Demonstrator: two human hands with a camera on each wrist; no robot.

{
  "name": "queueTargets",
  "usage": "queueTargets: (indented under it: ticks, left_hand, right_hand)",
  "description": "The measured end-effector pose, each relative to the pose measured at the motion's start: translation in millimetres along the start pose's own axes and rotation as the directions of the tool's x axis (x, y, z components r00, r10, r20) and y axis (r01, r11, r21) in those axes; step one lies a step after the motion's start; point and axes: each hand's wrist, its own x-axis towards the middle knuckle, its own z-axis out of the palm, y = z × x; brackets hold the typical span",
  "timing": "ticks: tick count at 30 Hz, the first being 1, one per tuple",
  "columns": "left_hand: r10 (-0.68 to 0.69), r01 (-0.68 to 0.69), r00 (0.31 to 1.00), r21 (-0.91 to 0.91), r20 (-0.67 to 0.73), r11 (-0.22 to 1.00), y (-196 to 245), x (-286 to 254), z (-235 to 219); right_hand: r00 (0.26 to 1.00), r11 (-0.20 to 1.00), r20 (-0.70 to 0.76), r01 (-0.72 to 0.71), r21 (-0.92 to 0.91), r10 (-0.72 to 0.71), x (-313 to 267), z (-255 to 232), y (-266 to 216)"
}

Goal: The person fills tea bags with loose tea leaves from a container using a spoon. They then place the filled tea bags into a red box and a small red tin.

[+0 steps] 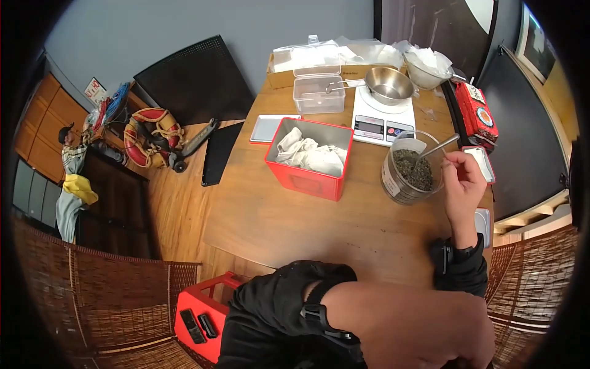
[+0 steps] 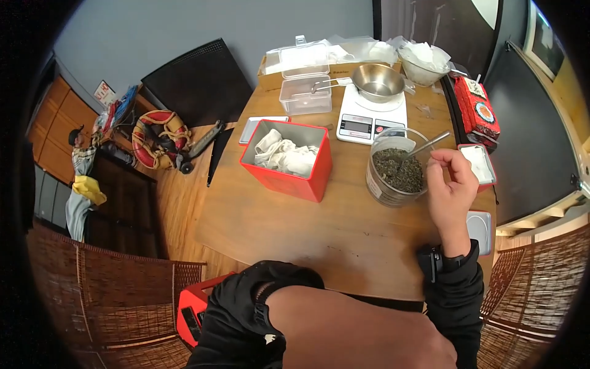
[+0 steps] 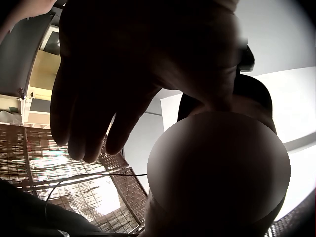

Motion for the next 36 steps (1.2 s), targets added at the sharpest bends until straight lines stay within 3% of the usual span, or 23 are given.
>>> queueTargets:
  ticks: [2, 3, 4, 5, 6, 7, 8, 10, 12, 14, 16, 17, 19, 20, 22, 26, 33, 35, 36]
  left_hand:
    - [0.027, -0.027, 1.0, -0.018, -0.013, 0.999, 2, -6, -8]
    - [-0.057, 0.073, 0.996, 0.252, -0.074, 0.965, 4, -17, -19]
    - [-0.119, 0.178, 0.982, 0.498, -0.147, 0.849, 9, -24, -28]
    - [-0.158, 0.334, 0.941, 0.741, -0.3, 0.583, 19, -27, -32]
    - [-0.13, 0.467, 0.884, 0.853, -0.448, 0.233, 31, -32, -36]
    - [0.019, 0.442, 0.897, 0.893, -0.442, -0.084, 37, -46, -48]
    - [0.159, 0.414, 0.91, 0.822, -0.382, -0.391, 42, -62, -63]
    - [0.273, 0.675, 0.736, 0.705, -0.62, -0.219, 75, -73, -88]
    - [0.276, 0.765, 0.62, 0.49, -0.734, -0.417, 95, -90, -115]
    - [0.169, 0.833, 0.475, 0.38, -0.863, -0.403, 105, -97, -131]
    - [0.164, 0.746, 0.571, 0.425, -0.805, -0.513, 106, -96, -133]
    - [0.157, 0.74, 0.578, 0.433, -0.801, -0.516, 106, -97, -135]
    - [0.019, 0.707, 0.505, 0.401, -0.863, -0.582, 104, -101, -141]
    - [0.016, 0.703, 0.511, 0.407, -0.86, -0.583, 101, -102, -143]
    - [-0.01, 0.603, 0.496, 0.353, -0.868, -0.715, 95, -104, -147]
    - [-0.011, 0.524, 0.495, 0.308, -0.869, -0.794, 86, -104, -153]
    - [-0.044, 0.512, 0.499, 0.335, -0.866, -0.791, 84, -100, -156]
    - [0.033, 0.673, 0.554, 0.425, -0.832, -0.605, 92, -99, -154]
    - [0.023, 0.666, 0.56, 0.434, -0.828, -0.606, 96, -98, -154]
  right_hand:
    - [1.0, 0.999, -0.005, -0.028, 0.026, 0.028, 0, 1, -5]
    - [0.999, 0.997, -0.014, -0.048, 0.053, 0.049, 2, 0, -7]
    - [0.999, 0.998, -0.027, -0.044, 0.047, 0.046, 3, -1, -7]
    - [0.999, 1.0, -0.039, -0.021, 0.022, 0.022, 3, -1, -4]
    - [0.999, 1.0, -0.052, 0.0, -0.004, 0.0, 3, -1, -1]
    - [0.997, 1.0, -0.07, -0.012, 0.0, 0.012, 3, -1, -2]
    - [0.996, 1.0, -0.091, -0.018, -0.007, 0.017, 3, -1, -2]
    - [0.996, 0.999, -0.08, 0.021, -0.046, -0.024, 3, 0, -4]
    - [0.993, 0.999, -0.115, 0.019, -0.047, -0.025, 3, 1, -14]
    - [0.987, 0.984, -0.09, 0.12, -0.128, -0.132, 5, 2, -18]
    - [0.986, 0.986, -0.105, 0.121, -0.116, -0.133, 7, 3, -20]
    - [0.985, 0.985, -0.107, 0.125, -0.121, -0.139, 7, 2, -19]
    - [0.984, 0.982, -0.105, 0.13, -0.136, -0.145, 7, 1, -18]
    - [0.983, 0.982, -0.112, 0.13, -0.139, -0.146, 7, 1, -18]
    - [0.982, 0.979, -0.102, 0.143, -0.143, -0.158, 8, 1, -19]
    - [0.979, 0.98, -0.112, 0.154, -0.126, -0.169, 8, 1, -19]
    - [0.982, 0.982, -0.092, 0.152, -0.11, -0.162, 7, 0, -21]
    - [0.984, 0.984, -0.09, 0.145, -0.108, -0.155, 7, -1, -22]
    - [0.984, 0.984, -0.087, 0.145, -0.102, -0.154, 8, -2, -23]
